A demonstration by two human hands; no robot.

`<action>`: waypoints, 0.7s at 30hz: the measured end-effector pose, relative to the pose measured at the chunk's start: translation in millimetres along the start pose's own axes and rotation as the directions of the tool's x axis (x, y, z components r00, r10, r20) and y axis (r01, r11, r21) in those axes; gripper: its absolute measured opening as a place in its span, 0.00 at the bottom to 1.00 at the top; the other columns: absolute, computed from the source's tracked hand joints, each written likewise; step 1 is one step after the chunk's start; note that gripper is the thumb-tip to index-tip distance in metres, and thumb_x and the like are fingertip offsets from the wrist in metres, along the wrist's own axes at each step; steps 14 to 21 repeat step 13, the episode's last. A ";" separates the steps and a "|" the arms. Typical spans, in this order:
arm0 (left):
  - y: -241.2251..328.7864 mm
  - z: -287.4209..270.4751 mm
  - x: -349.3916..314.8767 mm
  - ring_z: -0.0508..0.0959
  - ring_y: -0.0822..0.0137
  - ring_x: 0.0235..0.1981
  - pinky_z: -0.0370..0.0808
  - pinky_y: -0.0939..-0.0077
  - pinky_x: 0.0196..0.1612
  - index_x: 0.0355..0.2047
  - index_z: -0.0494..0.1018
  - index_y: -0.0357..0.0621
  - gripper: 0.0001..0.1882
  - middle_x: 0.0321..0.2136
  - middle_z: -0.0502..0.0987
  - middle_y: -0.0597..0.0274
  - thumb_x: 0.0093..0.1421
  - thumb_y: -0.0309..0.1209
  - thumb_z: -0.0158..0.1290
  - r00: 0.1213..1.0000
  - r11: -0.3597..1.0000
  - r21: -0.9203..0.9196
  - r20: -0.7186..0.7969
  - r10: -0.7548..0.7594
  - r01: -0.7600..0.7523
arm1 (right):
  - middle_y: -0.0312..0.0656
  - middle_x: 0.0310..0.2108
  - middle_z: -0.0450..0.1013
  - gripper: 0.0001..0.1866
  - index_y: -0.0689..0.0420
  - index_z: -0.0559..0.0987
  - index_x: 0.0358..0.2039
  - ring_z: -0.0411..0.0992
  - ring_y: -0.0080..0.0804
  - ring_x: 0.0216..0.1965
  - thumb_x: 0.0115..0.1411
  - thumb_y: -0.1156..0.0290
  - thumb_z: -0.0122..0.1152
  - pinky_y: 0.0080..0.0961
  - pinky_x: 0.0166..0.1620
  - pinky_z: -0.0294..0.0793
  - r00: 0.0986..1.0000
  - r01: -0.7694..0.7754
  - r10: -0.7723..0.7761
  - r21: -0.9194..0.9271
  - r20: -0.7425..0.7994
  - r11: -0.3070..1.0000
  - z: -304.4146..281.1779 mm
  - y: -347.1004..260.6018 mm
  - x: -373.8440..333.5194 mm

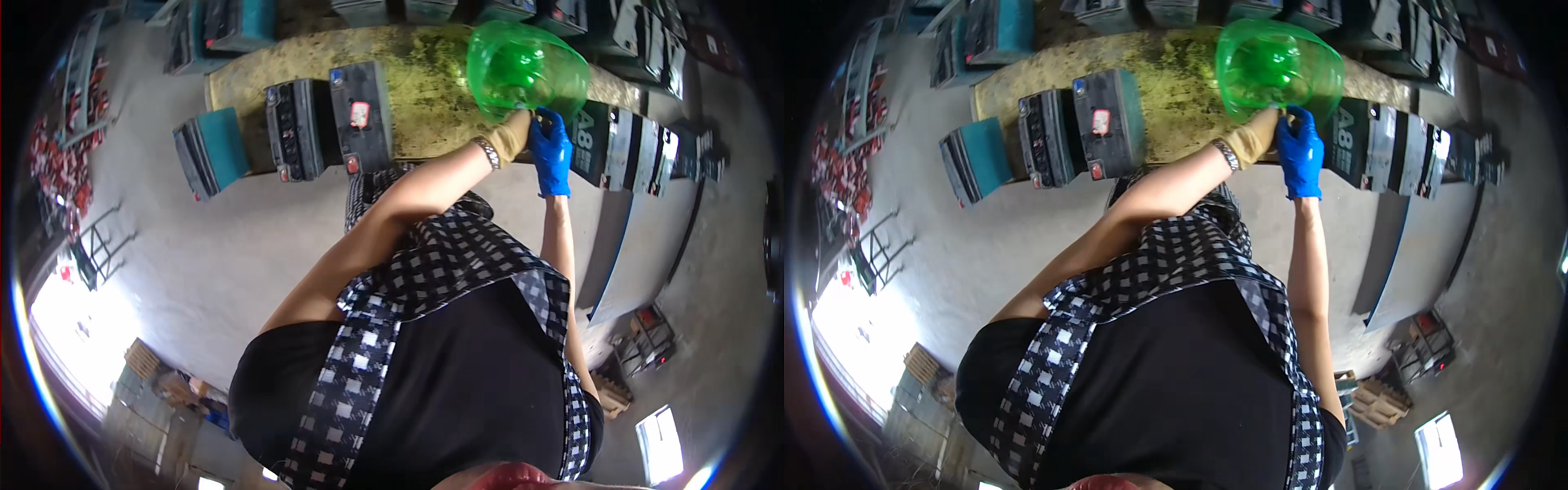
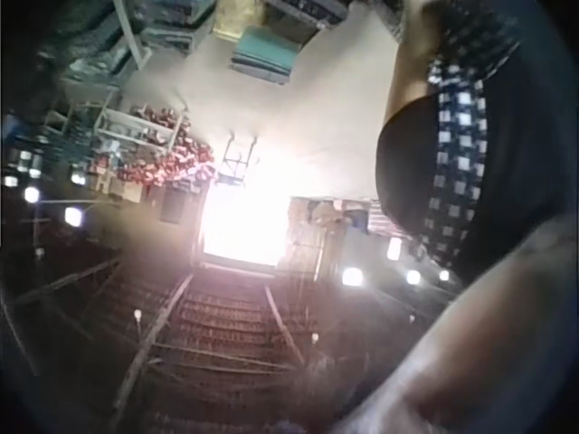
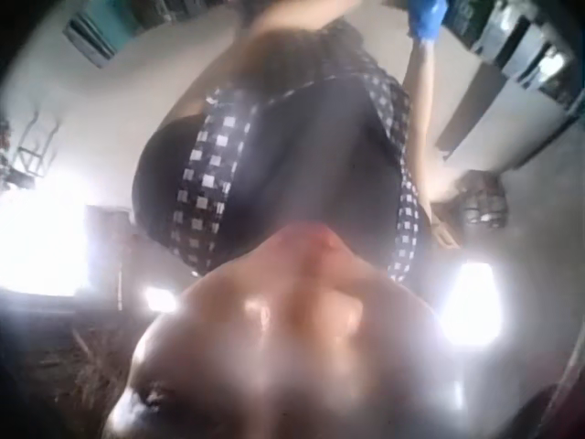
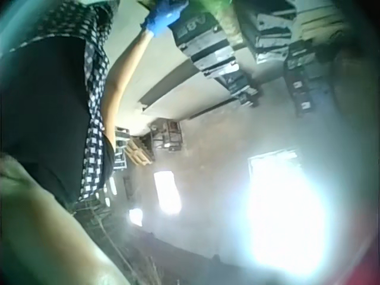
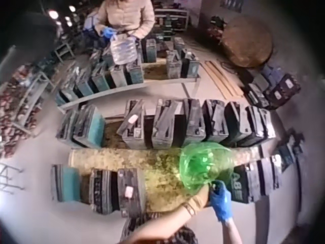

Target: Filling lead-acid or similar battery components with liquid using a syringe at an assembly workbench.

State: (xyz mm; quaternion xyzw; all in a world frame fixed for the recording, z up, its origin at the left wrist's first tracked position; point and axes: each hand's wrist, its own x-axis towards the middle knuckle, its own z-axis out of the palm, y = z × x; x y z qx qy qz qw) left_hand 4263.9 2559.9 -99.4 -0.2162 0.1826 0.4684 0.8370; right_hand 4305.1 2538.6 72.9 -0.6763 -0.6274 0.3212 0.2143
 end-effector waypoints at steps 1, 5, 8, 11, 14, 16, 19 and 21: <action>3.1 2.5 0.5 0.76 0.64 0.33 0.74 0.69 0.43 0.37 0.73 0.48 0.18 0.30 0.77 0.61 0.68 0.44 0.37 1.000 0.993 -0.118 -0.014 -0.016 0.014 | 0.46 0.25 0.77 0.14 0.53 0.77 0.46 0.76 0.32 0.24 0.62 0.65 0.61 0.29 0.30 0.74 1.000 -0.012 0.013 0.034 -0.019 0.999 3.2 -0.3 1.3; 0.8 14.2 0.1 0.75 0.62 0.35 0.73 0.70 0.43 0.37 0.73 0.47 0.12 0.32 0.76 0.59 0.65 0.37 0.42 0.976 0.953 -0.302 -0.207 -0.064 -0.002 | 0.41 0.31 0.78 0.15 0.54 0.77 0.49 0.73 0.22 0.32 0.61 0.68 0.62 0.23 0.39 0.75 0.992 -0.119 0.114 0.109 0.050 0.987 5.6 8.8 4.8; 1.9 18.9 9.4 0.76 0.63 0.40 0.72 0.68 0.48 0.38 0.74 0.46 0.13 0.37 0.78 0.60 0.62 0.37 0.42 0.962 0.991 -0.125 -0.271 0.020 -0.056 | 0.39 0.33 0.78 0.15 0.55 0.77 0.49 0.73 0.21 0.32 0.60 0.70 0.62 0.23 0.40 0.74 0.997 -0.062 0.070 0.192 -0.035 0.979 10.5 16.1 5.5; -6.6 8.1 21.9 0.76 0.65 0.34 0.71 0.70 0.43 0.32 0.73 0.49 0.10 0.30 0.77 0.63 0.62 0.36 0.42 0.932 0.952 0.296 -0.317 0.173 -0.076 | 0.39 0.35 0.78 0.15 0.57 0.77 0.48 0.73 0.19 0.34 0.59 0.74 0.63 0.21 0.40 0.74 0.998 0.002 0.012 0.239 -0.057 0.971 9.9 23.0 4.6; -3.4 -11.0 32.5 0.75 0.65 0.32 0.71 0.71 0.41 0.29 0.72 0.51 0.10 0.28 0.76 0.64 0.61 0.37 0.43 0.888 0.778 0.624 -0.313 0.336 -0.075 | 0.41 0.38 0.78 0.16 0.59 0.76 0.49 0.74 0.19 0.38 0.59 0.79 0.62 0.15 0.41 0.74 0.998 0.001 -0.020 0.273 0.065 0.962 -1.3 31.2 0.4; -3.4 -11.0 32.5 0.75 0.65 0.32 0.71 0.71 0.41 0.29 0.72 0.51 0.10 0.28 0.76 0.64 0.61 0.37 0.43 0.888 0.778 0.624 -0.313 0.336 -0.075 | 0.41 0.38 0.78 0.16 0.59 0.76 0.49 0.74 0.19 0.38 0.59 0.79 0.62 0.15 0.41 0.74 0.998 0.001 -0.020 0.273 0.065 0.962 -1.3 31.2 0.4; -3.4 -11.0 32.5 0.75 0.65 0.32 0.71 0.71 0.41 0.29 0.72 0.51 0.10 0.28 0.76 0.64 0.61 0.37 0.43 0.888 0.778 0.624 -0.313 0.336 -0.075 | 0.41 0.38 0.78 0.16 0.59 0.76 0.49 0.74 0.19 0.38 0.59 0.79 0.62 0.15 0.41 0.74 0.998 0.001 -0.020 0.273 0.065 0.962 -1.3 31.2 0.4; -3.4 -11.0 32.5 0.75 0.65 0.32 0.71 0.71 0.41 0.29 0.72 0.51 0.10 0.28 0.76 0.64 0.61 0.37 0.43 0.888 0.778 0.624 -0.313 0.336 -0.075 | 0.41 0.38 0.78 0.16 0.59 0.76 0.49 0.74 0.19 0.38 0.59 0.79 0.62 0.15 0.41 0.74 0.998 0.001 -0.020 0.273 0.065 0.962 -1.3 31.2 0.4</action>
